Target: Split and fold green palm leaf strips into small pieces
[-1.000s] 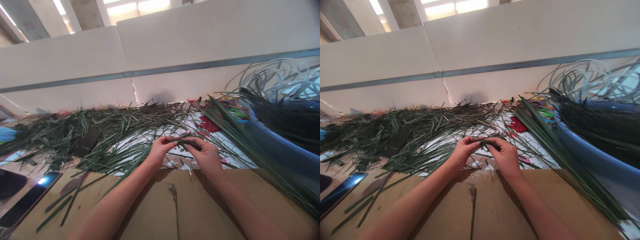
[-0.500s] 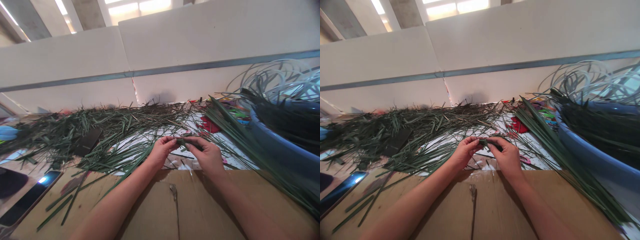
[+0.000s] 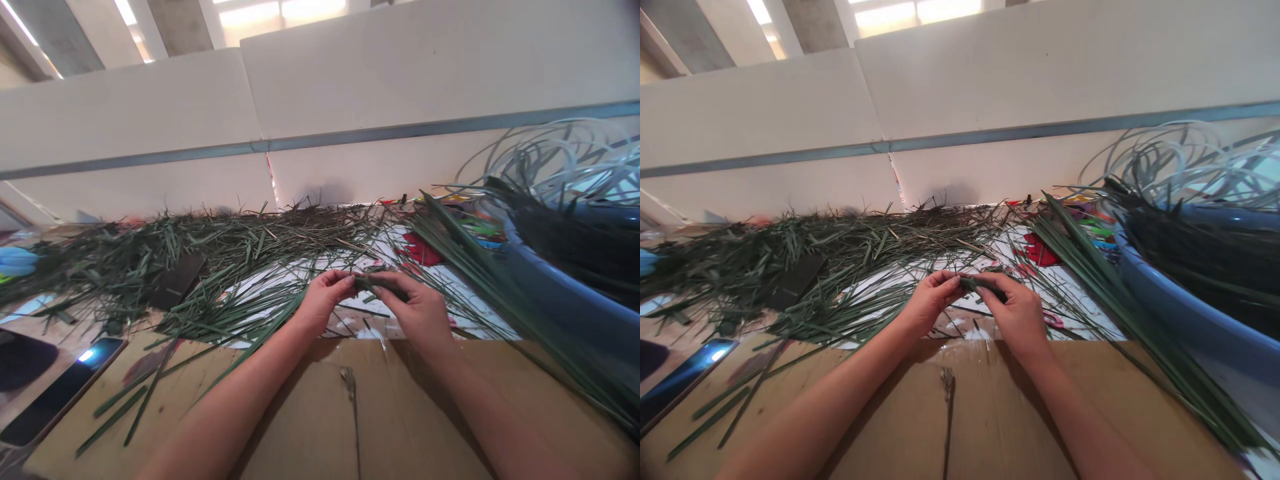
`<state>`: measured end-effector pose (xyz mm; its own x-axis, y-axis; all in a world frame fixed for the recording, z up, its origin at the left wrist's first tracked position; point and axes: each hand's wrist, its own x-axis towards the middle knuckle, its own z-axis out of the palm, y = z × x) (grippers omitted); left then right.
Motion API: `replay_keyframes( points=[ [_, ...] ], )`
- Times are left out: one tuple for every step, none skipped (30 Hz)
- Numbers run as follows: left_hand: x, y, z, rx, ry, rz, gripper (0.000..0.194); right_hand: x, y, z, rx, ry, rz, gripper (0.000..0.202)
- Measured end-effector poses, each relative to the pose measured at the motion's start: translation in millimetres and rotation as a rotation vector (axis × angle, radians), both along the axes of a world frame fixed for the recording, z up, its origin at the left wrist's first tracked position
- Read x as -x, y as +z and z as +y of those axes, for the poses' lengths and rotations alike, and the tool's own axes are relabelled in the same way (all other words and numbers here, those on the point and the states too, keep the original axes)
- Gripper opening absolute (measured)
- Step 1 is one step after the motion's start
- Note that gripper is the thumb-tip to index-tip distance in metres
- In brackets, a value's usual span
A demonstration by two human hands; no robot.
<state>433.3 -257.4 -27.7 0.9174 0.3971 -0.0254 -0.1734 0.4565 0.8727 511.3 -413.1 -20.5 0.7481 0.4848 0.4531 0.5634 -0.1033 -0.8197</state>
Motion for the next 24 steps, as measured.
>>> replay_keyframes(
  points=[
    [0.0,0.0,0.0,-0.001,-0.003,-0.002,0.030,-0.2,-0.2,-0.1,0.007,-0.003,-0.002,0.021],
    [0.0,0.1,-0.1,-0.001,-0.005,-0.003,0.030,-0.4,-0.3,-0.2,0.013,-0.005,-0.003,0.021],
    [0.0,0.3,-0.1,-0.001,-0.006,-0.002,0.030,-0.5,-0.4,-0.3,0.018,-0.008,-0.007,0.021],
    [0.0,0.6,-0.2,-0.001,-0.005,0.000,0.030,-0.6,-0.5,-0.6,0.021,-0.012,-0.014,0.021],
    [0.0,0.9,-0.1,-0.002,-0.006,0.004,0.030,-0.7,-0.4,-0.8,0.024,-0.016,-0.025,0.021],
    [0.0,1.3,0.0,-0.004,-0.006,0.009,0.030,-0.8,-0.2,-1.0,0.028,-0.018,-0.038,0.021],
    [0.0,1.6,0.2,-0.006,-0.007,0.015,0.031,-0.8,0.1,-1.3,0.032,-0.020,-0.050,0.021],
    [0.0,1.9,0.5,-0.010,-0.009,0.021,0.031,-0.8,0.5,-1.5,0.035,-0.018,-0.059,0.020],
    [0.1,2.2,0.9,-0.014,-0.012,0.027,0.032,-0.9,0.8,-1.7,0.038,-0.014,-0.061,0.020],
    [0.3,2.4,1.4,-0.018,-0.018,0.032,0.032,-1.0,1.0,-1.8,0.040,-0.006,-0.057,0.020],
    [0.5,2.6,1.9,-0.022,-0.023,0.035,0.032,-1.1,1.0,-1.9,0.039,0.004,-0.047,0.020],
    [0.7,2.7,2.4,-0.025,-0.029,0.037,0.033,-1.3,0.9,-2.0,0.039,0.016,-0.034,0.020],
    [0.8,2.8,2.9,-0.027,-0.036,0.037,0.033,-1.6,0.6,-2.0,0.037,0.028,-0.017,0.021],
    [1.0,3.0,3.2,-0.026,-0.045,0.037,0.033,-1.8,0.2,-1.9,0.032,0.038,0.002,0.021],
    [1.0,3.1,3.4,-0.022,-0.055,0.035,0.034,-2.1,-0.2,-1.7,0.025,0.045,0.019,0.021],
    [1.0,3.3,3.4,-0.016,-0.067,0.034,0.034,-2.3,-0.6,-1.6,0.016,0.047,0.031,0.021],
    [0.9,3.4,3.4,-0.008,-0.078,0.031,0.034,-2.5,-0.8,-1.4,0.006,0.043,0.036,0.021],
    [0.8,3.4,3.2,0.003,-0.088,0.028,0.034,-2.5,-0.9,-1.2,-0.002,0.037,0.035,0.021],
    [0.6,3.3,3.0,0.017,-0.094,0.026,0.034,-2.4,-0.8,-1.0,-0.009,0.028,0.027,0.021],
    [0.4,3.1,2.8,0.029,-0.098,0.026,0.035,-2.2,-0.5,-1.0,-0.014,0.021,0.016,0.020],
    [0.2,2.7,2.7,0.041,-0.099,0.027,0.035,-1.9,-0.2,-1.0,-0.019,0.014,0.005,0.020],
    [0.0,2.2,2.7,0.050,-0.102,0.028,0.035,-1.5,0.2,-1.1,-0.023,0.010,-0.004,0.020],
    [-0.2,1.6,2.8,0.056,-0.103,0.029,0.036,-1.1,0.6,-1.2,-0.027,0.007,-0.012,0.019],
    [-0.3,1.1,2.9,0.058,-0.104,0.030,0.036,-0.7,0.9,-1.4,-0.032,0.005,-0.018,0.019]
  ],
)
